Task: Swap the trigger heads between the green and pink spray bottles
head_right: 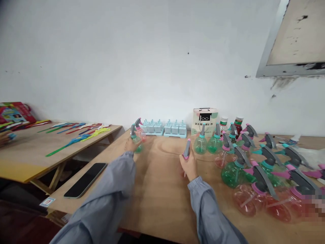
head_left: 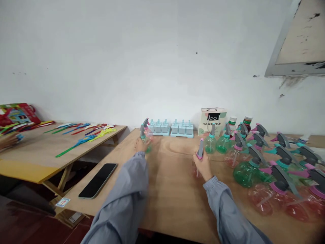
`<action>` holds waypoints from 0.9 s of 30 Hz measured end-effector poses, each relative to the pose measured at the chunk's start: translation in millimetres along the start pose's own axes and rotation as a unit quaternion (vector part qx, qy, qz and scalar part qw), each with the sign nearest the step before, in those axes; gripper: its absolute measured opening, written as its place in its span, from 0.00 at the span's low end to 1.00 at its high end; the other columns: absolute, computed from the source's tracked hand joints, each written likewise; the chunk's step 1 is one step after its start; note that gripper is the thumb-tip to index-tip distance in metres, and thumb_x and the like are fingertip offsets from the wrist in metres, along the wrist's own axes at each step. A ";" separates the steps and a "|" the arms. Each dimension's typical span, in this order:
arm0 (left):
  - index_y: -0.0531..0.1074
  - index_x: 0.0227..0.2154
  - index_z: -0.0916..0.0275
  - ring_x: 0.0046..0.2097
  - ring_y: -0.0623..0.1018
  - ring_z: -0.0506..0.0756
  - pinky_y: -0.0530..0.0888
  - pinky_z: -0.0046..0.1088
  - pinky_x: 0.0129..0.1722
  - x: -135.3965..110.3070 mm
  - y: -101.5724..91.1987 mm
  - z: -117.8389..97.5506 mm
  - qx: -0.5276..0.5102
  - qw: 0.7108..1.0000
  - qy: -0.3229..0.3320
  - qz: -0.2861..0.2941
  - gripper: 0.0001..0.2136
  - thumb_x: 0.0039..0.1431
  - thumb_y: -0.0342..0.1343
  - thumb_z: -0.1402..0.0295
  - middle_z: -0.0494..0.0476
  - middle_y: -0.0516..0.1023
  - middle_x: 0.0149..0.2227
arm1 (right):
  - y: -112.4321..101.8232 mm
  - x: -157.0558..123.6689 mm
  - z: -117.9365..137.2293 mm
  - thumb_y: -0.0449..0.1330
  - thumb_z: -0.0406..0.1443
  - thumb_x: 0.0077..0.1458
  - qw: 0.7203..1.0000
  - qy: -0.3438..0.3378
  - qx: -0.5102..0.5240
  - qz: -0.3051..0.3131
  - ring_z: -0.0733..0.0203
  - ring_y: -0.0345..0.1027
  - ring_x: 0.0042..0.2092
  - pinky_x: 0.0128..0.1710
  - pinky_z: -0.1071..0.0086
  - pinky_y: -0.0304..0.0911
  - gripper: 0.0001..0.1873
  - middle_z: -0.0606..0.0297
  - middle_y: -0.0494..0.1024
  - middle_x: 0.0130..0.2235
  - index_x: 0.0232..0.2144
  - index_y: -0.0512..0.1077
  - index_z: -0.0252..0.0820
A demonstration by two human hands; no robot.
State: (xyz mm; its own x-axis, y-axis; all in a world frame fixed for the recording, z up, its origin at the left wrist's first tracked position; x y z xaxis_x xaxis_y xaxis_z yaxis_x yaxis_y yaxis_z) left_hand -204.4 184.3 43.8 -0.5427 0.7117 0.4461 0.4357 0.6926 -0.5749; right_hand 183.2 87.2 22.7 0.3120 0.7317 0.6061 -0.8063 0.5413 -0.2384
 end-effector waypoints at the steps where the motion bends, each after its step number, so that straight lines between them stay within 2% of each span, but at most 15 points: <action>1: 0.67 0.48 0.61 0.55 0.73 0.69 0.70 0.50 0.51 -14.3 6.7 1.1 0.006 1.000 -0.008 0.008 0.26 0.48 0.66 0.56 0.68 0.73 0.50 | -3.9 1.0 -2.7 0.56 0.41 0.50 1.000 0.008 0.000 -0.009 0.51 0.73 0.42 0.45 0.57 0.68 0.28 0.58 0.79 0.42 0.54 0.69 0.42; 3: 0.65 0.52 0.60 0.57 0.71 0.69 0.68 0.50 0.54 -48.0 18.9 -1.5 0.012 1.000 0.009 0.022 0.31 0.48 0.65 0.53 0.68 0.71 0.54 | -13.1 3.3 -7.9 0.57 0.43 0.50 0.999 0.025 0.009 -0.031 0.51 0.73 0.40 0.43 0.57 0.68 0.26 0.58 0.79 0.40 0.51 0.71 0.41; 6: 0.65 0.52 0.62 0.55 0.72 0.68 0.69 0.48 0.54 -103.1 26.0 -16.4 -0.026 0.993 0.114 0.004 0.33 0.46 0.65 0.51 0.68 0.72 0.51 | -22.1 6.9 -17.4 0.59 0.45 0.48 0.993 0.074 0.089 -0.035 0.54 0.72 0.34 0.38 0.60 0.68 0.21 0.63 0.78 0.31 0.44 0.74 0.42; 8: 0.65 0.50 0.62 0.51 0.76 0.66 0.73 0.46 0.50 -134.3 27.8 -24.6 -0.088 0.982 0.169 0.001 0.32 0.46 0.65 0.51 0.66 0.74 0.46 | -20.4 8.1 -21.6 0.61 0.45 0.46 0.975 0.118 0.188 -0.001 0.55 0.73 0.31 0.35 0.62 0.68 0.17 0.66 0.77 0.28 0.38 0.75 0.43; 10: 0.66 0.50 0.61 0.47 0.78 0.64 0.75 0.43 0.47 -155.0 29.7 -29.9 -0.142 0.971 0.193 0.013 0.29 0.48 0.64 0.52 0.63 0.76 0.43 | -13.2 7.2 -18.8 0.62 0.46 0.44 0.942 0.153 0.292 0.063 0.55 0.74 0.29 0.33 0.63 0.68 0.18 0.65 0.78 0.29 0.36 0.75 0.44; 12: 0.66 0.50 0.59 0.46 0.79 0.63 0.76 0.42 0.45 -165.0 31.4 -33.3 -0.168 0.966 0.193 0.027 0.27 0.49 0.64 0.52 0.61 0.77 0.42 | -6.8 4.2 -10.9 0.62 0.47 0.42 0.907 0.171 0.364 0.123 0.54 0.75 0.28 0.31 0.62 0.69 0.20 0.63 0.80 0.30 0.38 0.76 0.44; 14: 0.66 0.50 0.60 0.47 0.79 0.64 0.76 0.43 0.46 -168.3 31.2 -35.9 -0.171 0.967 0.187 0.035 0.27 0.50 0.63 0.53 0.62 0.77 0.43 | -3.5 0.4 -4.6 0.63 0.47 0.41 0.890 0.181 0.388 0.158 0.54 0.75 0.28 0.29 0.63 0.68 0.22 0.62 0.81 0.30 0.39 0.76 0.43; 21: 0.66 0.52 0.61 0.47 0.80 0.63 0.77 0.43 0.46 -174.7 26.2 -43.6 -0.173 0.963 0.196 0.069 0.28 0.51 0.63 0.53 0.63 0.78 0.44 | 5.2 -8.6 -11.6 0.62 0.44 0.38 0.899 0.193 0.367 0.142 0.55 0.73 0.30 0.31 0.64 0.69 0.14 0.68 0.76 0.23 0.30 0.75 0.45; 27: 0.65 0.53 0.61 0.48 0.79 0.65 0.76 0.45 0.47 -176.1 27.6 -44.3 -0.181 0.961 0.196 0.066 0.29 0.51 0.63 0.55 0.64 0.78 0.45 | 13.3 -15.8 -6.8 0.62 0.42 0.38 0.890 0.195 0.370 0.183 0.53 0.75 0.36 0.32 0.65 0.70 0.17 0.64 0.80 0.29 0.35 0.77 0.45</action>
Point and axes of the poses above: each hand's wrist, its own x-axis towards the middle knuckle, its own y-axis out of the palm, z = x × y, the point moved 8 cm from there along x, towards the middle knuckle
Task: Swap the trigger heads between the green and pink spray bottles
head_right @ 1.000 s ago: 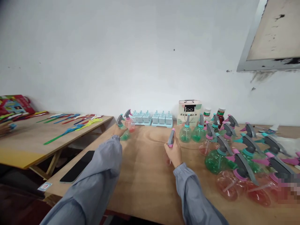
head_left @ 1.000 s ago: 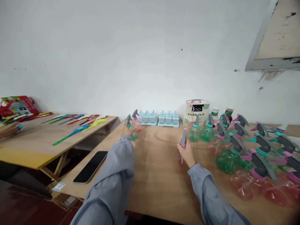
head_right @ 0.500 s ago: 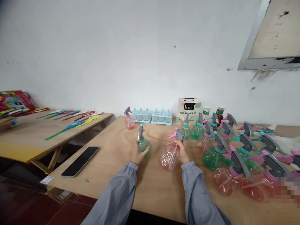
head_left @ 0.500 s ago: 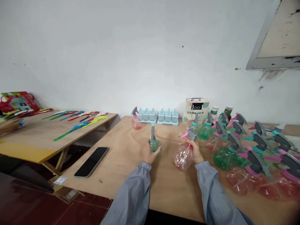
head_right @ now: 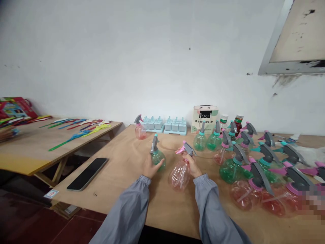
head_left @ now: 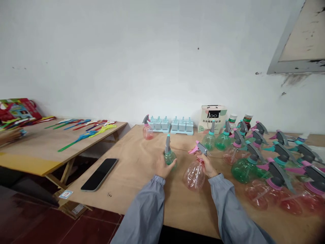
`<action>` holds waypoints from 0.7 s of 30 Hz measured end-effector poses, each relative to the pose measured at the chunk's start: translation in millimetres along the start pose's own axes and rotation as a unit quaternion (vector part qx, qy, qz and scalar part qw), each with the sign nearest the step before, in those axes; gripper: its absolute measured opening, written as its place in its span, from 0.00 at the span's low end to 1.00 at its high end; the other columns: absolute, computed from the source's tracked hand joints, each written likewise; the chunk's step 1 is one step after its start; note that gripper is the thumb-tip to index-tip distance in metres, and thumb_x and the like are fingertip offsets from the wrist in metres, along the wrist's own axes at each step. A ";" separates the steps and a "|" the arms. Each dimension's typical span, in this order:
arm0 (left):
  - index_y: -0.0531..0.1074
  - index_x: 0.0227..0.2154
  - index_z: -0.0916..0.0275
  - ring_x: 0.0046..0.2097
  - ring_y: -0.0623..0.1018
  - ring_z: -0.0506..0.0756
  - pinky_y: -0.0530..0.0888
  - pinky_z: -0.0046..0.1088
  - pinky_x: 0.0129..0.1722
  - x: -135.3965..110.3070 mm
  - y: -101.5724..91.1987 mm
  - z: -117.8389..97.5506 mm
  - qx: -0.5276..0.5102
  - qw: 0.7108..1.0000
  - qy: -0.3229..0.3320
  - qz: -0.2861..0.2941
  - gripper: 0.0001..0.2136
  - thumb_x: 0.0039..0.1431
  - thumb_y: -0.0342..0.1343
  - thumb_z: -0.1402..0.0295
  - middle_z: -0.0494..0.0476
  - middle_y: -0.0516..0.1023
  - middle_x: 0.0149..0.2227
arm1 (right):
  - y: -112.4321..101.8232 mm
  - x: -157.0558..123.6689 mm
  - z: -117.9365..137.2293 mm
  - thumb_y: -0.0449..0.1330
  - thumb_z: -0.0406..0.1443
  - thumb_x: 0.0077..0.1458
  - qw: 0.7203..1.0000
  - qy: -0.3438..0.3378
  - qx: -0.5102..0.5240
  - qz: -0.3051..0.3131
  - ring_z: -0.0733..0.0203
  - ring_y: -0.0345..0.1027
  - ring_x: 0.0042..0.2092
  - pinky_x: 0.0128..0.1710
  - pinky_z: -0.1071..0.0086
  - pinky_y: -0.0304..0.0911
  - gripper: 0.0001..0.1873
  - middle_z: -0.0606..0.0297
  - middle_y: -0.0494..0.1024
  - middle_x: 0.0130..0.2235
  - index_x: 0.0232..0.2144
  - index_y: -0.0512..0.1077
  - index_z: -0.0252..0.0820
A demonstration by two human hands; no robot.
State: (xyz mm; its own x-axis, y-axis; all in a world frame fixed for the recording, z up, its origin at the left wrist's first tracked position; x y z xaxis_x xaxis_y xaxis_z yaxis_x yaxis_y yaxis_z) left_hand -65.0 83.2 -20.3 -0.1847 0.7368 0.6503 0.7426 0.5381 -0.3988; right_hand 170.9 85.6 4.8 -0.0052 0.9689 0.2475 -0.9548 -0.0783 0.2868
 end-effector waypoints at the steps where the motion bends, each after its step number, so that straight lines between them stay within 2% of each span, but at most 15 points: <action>1: 0.65 0.53 0.61 0.48 0.79 0.64 0.76 0.45 0.47 0.2 0.3 0.1 -0.003 1.000 0.001 0.000 0.29 0.51 0.63 0.55 0.64 0.78 0.45 | 3.1 -1.6 0.6 0.62 0.42 0.40 1.000 0.003 0.000 0.011 0.52 0.75 0.38 0.32 0.65 0.70 0.18 0.63 0.81 0.32 0.37 0.77 0.45; 5: 0.65 0.52 0.60 0.48 0.79 0.64 0.76 0.44 0.48 1.1 1.3 0.3 -0.013 1.000 0.001 0.004 0.28 0.50 0.64 0.55 0.62 0.78 0.45 | 8.5 -4.9 0.9 0.63 0.50 0.46 1.000 0.009 -0.002 0.006 0.51 0.75 0.43 0.32 0.67 0.70 0.21 0.59 0.82 0.38 0.40 0.76 0.45; 9: 0.65 0.52 0.61 0.48 0.79 0.64 0.76 0.44 0.47 2.2 1.6 -0.3 -0.008 1.000 0.001 0.009 0.28 0.51 0.63 0.54 0.63 0.78 0.45 | 6.8 -1.6 -2.9 0.63 0.55 0.45 1.000 0.004 0.016 -0.025 0.56 0.74 0.34 0.29 0.67 0.69 0.22 0.61 0.80 0.31 0.31 0.76 0.44; 11: 0.65 0.52 0.62 0.47 0.79 0.64 0.76 0.44 0.46 2.5 1.5 -0.5 0.000 1.000 -0.001 0.011 0.28 0.51 0.63 0.54 0.64 0.77 0.45 | 2.9 -0.5 -1.3 0.65 0.54 0.43 0.998 -0.011 0.033 -0.052 0.59 0.71 0.29 0.27 0.68 0.68 0.19 0.64 0.77 0.26 0.25 0.73 0.45; 13: 0.65 0.52 0.61 0.47 0.79 0.64 0.76 0.44 0.46 2.7 1.6 -1.3 0.002 1.000 0.001 0.014 0.28 0.51 0.62 0.54 0.64 0.77 0.44 | 1.7 -1.1 1.1 0.65 0.52 0.42 0.997 -0.016 0.042 -0.062 0.61 0.69 0.27 0.25 0.69 0.67 0.18 0.66 0.77 0.26 0.23 0.72 0.45; 18: 0.65 0.52 0.60 0.48 0.79 0.63 0.76 0.43 0.47 2.6 1.5 -1.5 -0.008 1.000 0.005 0.016 0.28 0.51 0.63 0.54 0.62 0.78 0.45 | 14.8 -7.3 5.6 0.65 0.51 0.42 0.999 0.011 0.030 -0.004 0.60 0.71 0.33 0.28 0.70 0.69 0.17 0.62 0.81 0.33 0.30 0.75 0.45; 21: 0.65 0.53 0.61 0.48 0.79 0.64 0.76 0.43 0.47 2.2 2.3 -0.6 -0.008 1.000 0.004 0.019 0.29 0.51 0.63 0.53 0.63 0.77 0.45 | 17.1 -9.6 8.1 0.64 0.51 0.42 1.000 0.004 0.021 -0.004 0.58 0.72 0.34 0.28 0.69 0.69 0.18 0.61 0.81 0.32 0.28 0.75 0.46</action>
State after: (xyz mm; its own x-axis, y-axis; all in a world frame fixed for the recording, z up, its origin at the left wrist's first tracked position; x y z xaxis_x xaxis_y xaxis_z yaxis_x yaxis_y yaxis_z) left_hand -63.3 85.9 -19.4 -0.1522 0.7531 0.6401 0.7586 0.5041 -0.4127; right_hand 157.1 73.1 14.8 -0.0007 0.9714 0.2373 -0.9414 -0.0807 0.3276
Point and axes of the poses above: each hand's wrist, its own x-axis towards the middle knuckle, its own y-axis out of the palm, z = x × y, the point moved 8 cm from there along x, towards the middle knuckle
